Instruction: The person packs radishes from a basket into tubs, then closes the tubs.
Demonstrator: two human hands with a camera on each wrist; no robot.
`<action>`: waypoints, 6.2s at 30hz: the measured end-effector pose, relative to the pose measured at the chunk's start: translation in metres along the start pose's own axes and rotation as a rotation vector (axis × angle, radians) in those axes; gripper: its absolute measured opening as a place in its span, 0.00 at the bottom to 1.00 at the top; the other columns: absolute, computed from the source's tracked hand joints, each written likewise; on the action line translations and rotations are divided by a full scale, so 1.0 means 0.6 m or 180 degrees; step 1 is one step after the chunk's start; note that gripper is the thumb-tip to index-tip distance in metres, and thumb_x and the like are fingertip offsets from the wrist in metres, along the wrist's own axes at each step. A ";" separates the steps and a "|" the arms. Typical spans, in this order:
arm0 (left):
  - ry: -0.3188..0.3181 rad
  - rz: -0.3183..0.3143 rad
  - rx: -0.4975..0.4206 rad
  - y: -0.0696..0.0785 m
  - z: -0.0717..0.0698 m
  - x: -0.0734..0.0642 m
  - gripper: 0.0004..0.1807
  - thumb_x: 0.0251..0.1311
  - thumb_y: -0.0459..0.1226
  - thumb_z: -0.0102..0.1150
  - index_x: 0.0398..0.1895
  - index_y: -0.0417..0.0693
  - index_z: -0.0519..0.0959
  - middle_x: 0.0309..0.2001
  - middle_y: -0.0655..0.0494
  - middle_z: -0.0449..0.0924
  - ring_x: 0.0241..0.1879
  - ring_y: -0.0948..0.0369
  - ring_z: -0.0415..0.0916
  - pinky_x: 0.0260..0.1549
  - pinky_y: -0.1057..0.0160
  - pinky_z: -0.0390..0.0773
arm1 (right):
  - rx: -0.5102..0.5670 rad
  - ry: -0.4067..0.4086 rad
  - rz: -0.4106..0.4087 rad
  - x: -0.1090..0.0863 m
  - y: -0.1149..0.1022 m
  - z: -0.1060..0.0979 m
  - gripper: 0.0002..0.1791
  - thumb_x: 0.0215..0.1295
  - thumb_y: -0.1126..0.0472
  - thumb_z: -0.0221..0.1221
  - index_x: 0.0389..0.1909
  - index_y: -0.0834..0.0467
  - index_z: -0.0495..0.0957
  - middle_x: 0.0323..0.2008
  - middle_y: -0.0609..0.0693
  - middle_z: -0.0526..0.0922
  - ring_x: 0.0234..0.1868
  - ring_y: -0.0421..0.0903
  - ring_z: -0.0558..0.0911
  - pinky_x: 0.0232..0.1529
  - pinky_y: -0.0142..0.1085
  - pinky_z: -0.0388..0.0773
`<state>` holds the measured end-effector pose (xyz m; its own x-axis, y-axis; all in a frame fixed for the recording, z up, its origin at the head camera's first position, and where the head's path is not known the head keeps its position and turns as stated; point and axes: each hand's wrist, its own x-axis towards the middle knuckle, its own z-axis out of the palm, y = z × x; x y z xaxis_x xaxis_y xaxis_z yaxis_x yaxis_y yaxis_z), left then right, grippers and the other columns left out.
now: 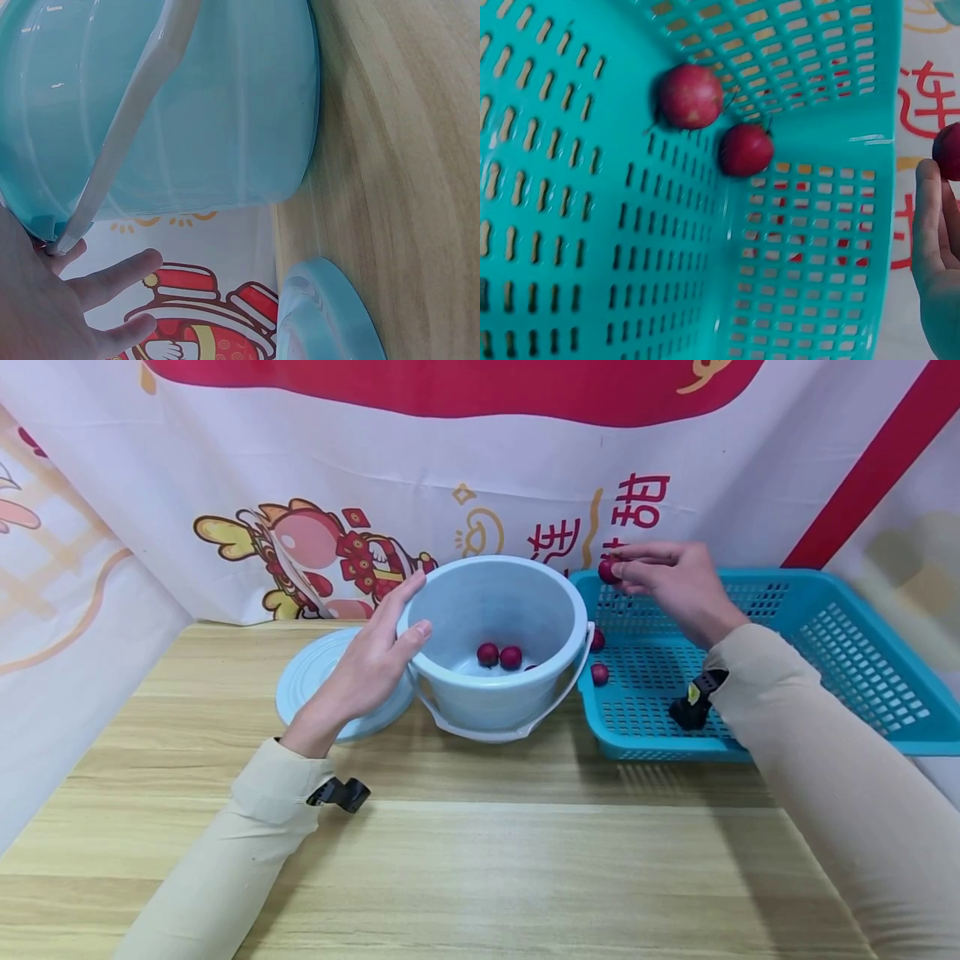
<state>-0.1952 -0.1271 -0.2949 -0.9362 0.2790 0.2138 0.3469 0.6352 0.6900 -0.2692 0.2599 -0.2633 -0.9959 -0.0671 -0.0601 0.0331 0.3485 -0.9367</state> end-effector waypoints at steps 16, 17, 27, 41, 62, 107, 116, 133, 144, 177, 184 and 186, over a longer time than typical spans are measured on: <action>-0.0022 -0.0016 -0.0021 0.002 0.000 0.000 0.38 0.78 0.60 0.41 0.87 0.72 0.46 0.88 0.69 0.41 0.86 0.53 0.48 0.77 0.23 0.51 | -0.0276 0.0249 -0.0733 -0.020 -0.050 0.079 0.30 0.67 0.41 0.69 0.70 0.42 0.81 0.63 0.46 0.86 0.53 0.39 0.86 0.46 0.21 0.83; -0.0023 -0.0018 -0.0020 0.002 0.000 0.000 0.38 0.78 0.61 0.41 0.87 0.72 0.46 0.88 0.69 0.41 0.86 0.52 0.49 0.77 0.24 0.51 | -0.0311 0.0229 -0.0795 -0.021 -0.054 0.084 0.30 0.67 0.42 0.69 0.69 0.43 0.81 0.62 0.47 0.87 0.52 0.39 0.87 0.47 0.21 0.83; -0.0015 0.0001 -0.0008 0.001 0.000 0.001 0.39 0.77 0.63 0.39 0.87 0.72 0.46 0.88 0.70 0.41 0.86 0.53 0.49 0.76 0.24 0.53 | -0.0896 -0.0031 -0.1292 -0.027 -0.082 0.126 0.24 0.70 0.49 0.69 0.66 0.44 0.84 0.60 0.52 0.87 0.50 0.40 0.87 0.47 0.21 0.83; -0.0018 0.0027 -0.0042 -0.001 -0.001 0.001 0.40 0.77 0.62 0.40 0.87 0.69 0.47 0.88 0.69 0.41 0.85 0.51 0.51 0.76 0.26 0.57 | -0.1540 -0.0409 -0.1594 -0.021 -0.095 0.164 0.20 0.70 0.51 0.70 0.62 0.45 0.87 0.54 0.49 0.91 0.49 0.45 0.85 0.48 0.31 0.81; -0.0040 0.0052 -0.0031 0.000 0.001 0.003 0.40 0.77 0.62 0.39 0.88 0.67 0.46 0.88 0.68 0.41 0.85 0.51 0.51 0.76 0.28 0.61 | -0.1844 -0.0704 -0.1734 -0.018 -0.087 0.166 0.21 0.68 0.57 0.71 0.61 0.47 0.87 0.60 0.53 0.88 0.62 0.53 0.82 0.62 0.57 0.80; -0.0042 0.0050 -0.0024 0.000 -0.001 0.001 0.39 0.78 0.61 0.40 0.87 0.72 0.45 0.88 0.68 0.41 0.85 0.51 0.52 0.76 0.29 0.61 | -0.0431 -0.0316 -0.0972 -0.009 -0.072 0.080 0.25 0.70 0.47 0.69 0.65 0.49 0.84 0.60 0.48 0.86 0.57 0.45 0.85 0.51 0.26 0.84; -0.0037 0.0054 0.0007 -0.001 -0.005 0.000 0.39 0.78 0.60 0.41 0.87 0.69 0.46 0.88 0.66 0.41 0.85 0.51 0.52 0.76 0.29 0.62 | -0.0322 -0.0293 -0.0233 0.017 -0.017 0.021 0.33 0.68 0.45 0.69 0.73 0.46 0.78 0.67 0.46 0.81 0.58 0.43 0.82 0.47 0.28 0.86; -0.0045 0.0057 0.0013 0.000 -0.003 0.004 0.39 0.78 0.61 0.40 0.87 0.71 0.45 0.88 0.68 0.41 0.86 0.52 0.51 0.75 0.29 0.62 | -0.0778 -0.0948 0.0772 0.054 0.058 -0.010 0.34 0.77 0.49 0.62 0.79 0.53 0.68 0.66 0.47 0.84 0.69 0.55 0.81 0.74 0.60 0.72; -0.0053 0.0063 -0.0045 -0.002 0.002 0.002 0.39 0.78 0.61 0.41 0.87 0.71 0.45 0.88 0.69 0.41 0.86 0.52 0.50 0.76 0.28 0.60 | -0.1151 -0.1105 0.0762 0.048 0.086 0.012 0.33 0.78 0.55 0.61 0.79 0.58 0.67 0.65 0.60 0.83 0.68 0.63 0.80 0.72 0.64 0.73; -0.0037 0.0070 -0.0025 -0.003 0.000 0.002 0.40 0.77 0.63 0.39 0.87 0.69 0.46 0.88 0.70 0.41 0.86 0.52 0.50 0.76 0.26 0.56 | -0.1635 -0.0811 0.0486 0.053 0.081 0.025 0.25 0.77 0.58 0.61 0.71 0.59 0.75 0.69 0.67 0.75 0.63 0.64 0.80 0.65 0.61 0.79; -0.0035 0.0038 -0.0034 -0.003 0.000 0.002 0.39 0.77 0.63 0.39 0.87 0.71 0.46 0.88 0.69 0.41 0.86 0.52 0.51 0.76 0.25 0.55 | -0.1422 -0.0654 0.0521 0.051 0.071 0.016 0.28 0.77 0.50 0.61 0.72 0.58 0.76 0.69 0.64 0.79 0.59 0.59 0.86 0.61 0.52 0.84; -0.0036 0.0034 -0.0034 -0.003 0.000 0.002 0.39 0.77 0.63 0.39 0.87 0.71 0.46 0.88 0.69 0.41 0.86 0.52 0.51 0.76 0.25 0.55 | -0.1340 -0.0565 0.0492 0.050 0.069 0.014 0.28 0.77 0.48 0.61 0.71 0.57 0.77 0.66 0.61 0.83 0.57 0.56 0.87 0.57 0.47 0.86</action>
<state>-0.1966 -0.1279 -0.2957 -0.9317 0.2941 0.2134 0.3563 0.6244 0.6951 -0.2970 0.2646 -0.3065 -0.9511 -0.1303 -0.2800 0.1064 0.7128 -0.6933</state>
